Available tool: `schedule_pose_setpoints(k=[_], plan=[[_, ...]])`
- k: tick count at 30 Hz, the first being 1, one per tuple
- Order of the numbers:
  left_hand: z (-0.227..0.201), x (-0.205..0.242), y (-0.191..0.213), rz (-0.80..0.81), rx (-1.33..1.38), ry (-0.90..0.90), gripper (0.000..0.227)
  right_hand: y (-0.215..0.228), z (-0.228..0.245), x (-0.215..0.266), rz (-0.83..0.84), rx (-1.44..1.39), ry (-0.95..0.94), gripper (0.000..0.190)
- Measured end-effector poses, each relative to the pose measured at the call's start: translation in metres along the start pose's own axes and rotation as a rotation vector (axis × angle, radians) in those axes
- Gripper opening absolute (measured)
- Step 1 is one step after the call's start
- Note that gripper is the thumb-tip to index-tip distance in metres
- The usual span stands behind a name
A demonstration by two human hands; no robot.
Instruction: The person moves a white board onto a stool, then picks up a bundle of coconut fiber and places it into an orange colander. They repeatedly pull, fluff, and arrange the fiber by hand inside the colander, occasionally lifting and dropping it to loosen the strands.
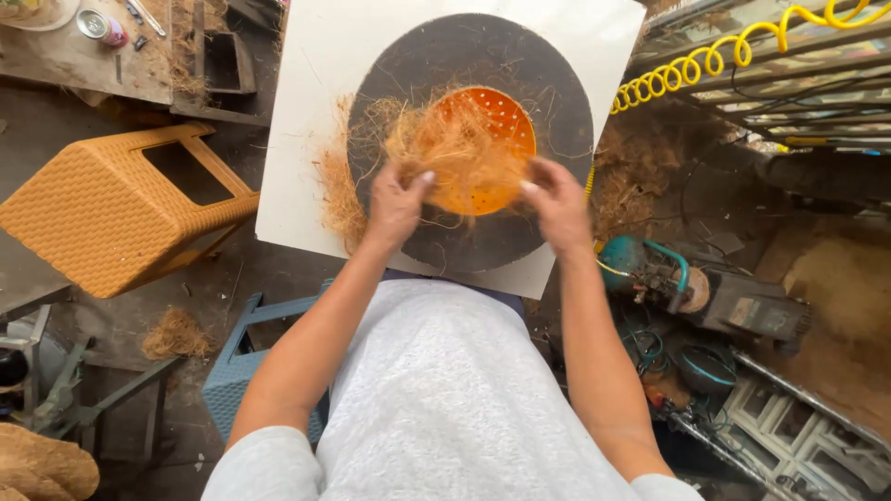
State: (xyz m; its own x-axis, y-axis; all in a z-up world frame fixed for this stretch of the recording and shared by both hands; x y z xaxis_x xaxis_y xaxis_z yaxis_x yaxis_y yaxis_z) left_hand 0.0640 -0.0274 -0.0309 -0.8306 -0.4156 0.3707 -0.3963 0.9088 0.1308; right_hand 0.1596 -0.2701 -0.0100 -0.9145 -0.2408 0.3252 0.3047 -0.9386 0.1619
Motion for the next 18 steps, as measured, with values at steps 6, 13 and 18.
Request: schedule_pose_setpoints(k=[6,13,18], plan=[[0.011,0.004,-0.028,0.048,0.131,0.125,0.029,-0.062,-0.034,-0.011,0.101,0.026,-0.078,0.014],[0.01,-0.004,0.04,0.012,0.222,0.226,0.035,0.028,-0.042,-0.021,-0.201,-0.199,-0.135,0.006],[-0.009,0.01,-0.013,0.224,0.292,0.142,0.039,-0.062,-0.001,-0.004,-0.013,-0.326,-0.251,0.017]])
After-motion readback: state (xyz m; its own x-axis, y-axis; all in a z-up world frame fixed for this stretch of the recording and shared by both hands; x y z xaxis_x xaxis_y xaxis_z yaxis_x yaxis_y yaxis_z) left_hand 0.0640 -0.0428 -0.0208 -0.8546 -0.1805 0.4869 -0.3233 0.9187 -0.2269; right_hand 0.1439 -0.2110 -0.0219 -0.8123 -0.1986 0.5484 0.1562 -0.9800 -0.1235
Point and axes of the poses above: each hand's wrist, its own x-axis away from the middle knuckle, its own y-axis out of the back of the hand, z = x × y, the point moved 6 cm from there along -x, towards the middle knuckle, and after that the axes turned 5 degrees about -x, right-handed, at the moved point
